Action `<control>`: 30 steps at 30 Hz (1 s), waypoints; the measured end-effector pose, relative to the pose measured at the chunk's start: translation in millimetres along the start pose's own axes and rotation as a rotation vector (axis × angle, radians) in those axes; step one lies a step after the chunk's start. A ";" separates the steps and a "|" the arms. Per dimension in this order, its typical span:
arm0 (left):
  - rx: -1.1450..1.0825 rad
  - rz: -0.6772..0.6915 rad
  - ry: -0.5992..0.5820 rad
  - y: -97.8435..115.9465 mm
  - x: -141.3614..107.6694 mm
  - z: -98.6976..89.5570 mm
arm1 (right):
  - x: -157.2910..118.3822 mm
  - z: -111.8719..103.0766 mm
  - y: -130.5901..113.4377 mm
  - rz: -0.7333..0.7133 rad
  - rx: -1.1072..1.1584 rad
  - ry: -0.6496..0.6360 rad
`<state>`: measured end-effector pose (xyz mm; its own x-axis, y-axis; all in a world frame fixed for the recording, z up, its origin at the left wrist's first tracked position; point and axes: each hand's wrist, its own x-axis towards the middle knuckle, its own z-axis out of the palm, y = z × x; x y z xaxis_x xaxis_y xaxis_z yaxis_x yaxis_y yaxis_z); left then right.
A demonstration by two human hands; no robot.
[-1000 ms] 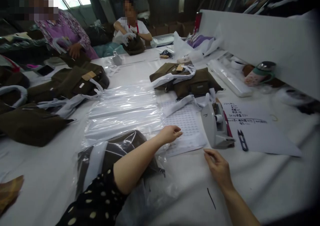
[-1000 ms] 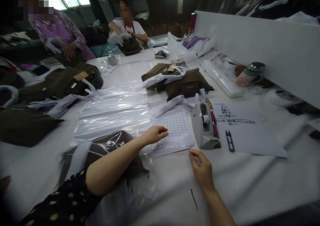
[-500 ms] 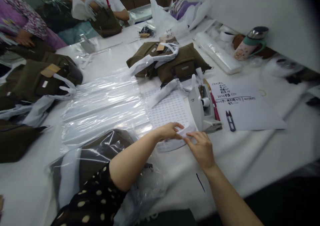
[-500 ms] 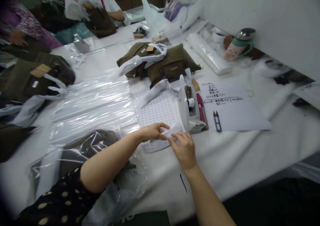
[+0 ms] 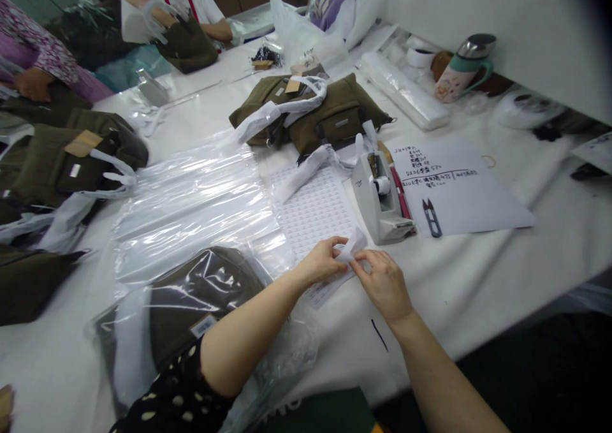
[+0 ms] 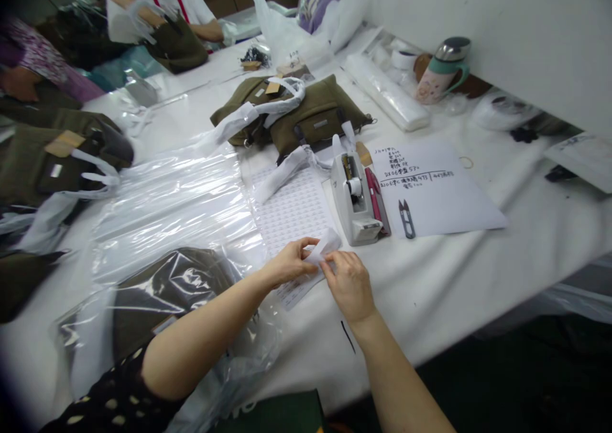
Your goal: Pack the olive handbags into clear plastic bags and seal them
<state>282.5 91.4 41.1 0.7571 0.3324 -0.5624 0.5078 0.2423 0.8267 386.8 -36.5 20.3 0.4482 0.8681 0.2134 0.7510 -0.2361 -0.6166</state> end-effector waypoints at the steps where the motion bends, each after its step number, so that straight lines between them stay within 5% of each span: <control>1: 0.011 0.010 0.003 -0.9 -0.6 0.5 | -0.2 0.4 0.3 -0.001 0.002 -0.006; 7: 0.215 0.024 0.057 0.5 -3.6 1.6 | -8.0 -11.0 -10.7 0.029 0.126 0.043; 11: 0.615 0.257 0.331 13.6 -33.0 -1.4 | -16.0 -27.5 -31.2 0.349 0.704 0.033; 14: 0.879 0.584 0.504 20.7 -91.3 -1.4 | -19.5 -31.5 -48.9 0.535 1.115 -0.117; 17: 1.018 0.827 0.571 13.9 -165.4 3.4 | -11.8 -25.1 -75.1 0.557 1.217 -0.332; 20: 1.023 0.921 0.687 -11.6 -232.5 5.0 | 6.4 -9.4 -127.0 0.518 1.235 -0.579; 23: 0.925 0.861 0.957 -51.2 -286.8 -4.3 | 19.3 15.9 -206.5 0.448 1.191 -0.835; 26: 0.842 0.623 1.271 -94.2 -326.4 -25.5 | 20.9 55.7 -287.4 0.328 1.079 -1.071; 30: 0.814 0.344 1.472 -141.2 -353.9 -64.3 | 18.9 121.8 -353.2 0.268 0.835 -1.186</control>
<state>-83.6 -1.8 122.5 0.1177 0.8718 0.4755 0.8298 -0.3494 0.4352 71.0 116.5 149.9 -0.4335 0.7794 -0.4524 0.0364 -0.4864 -0.8730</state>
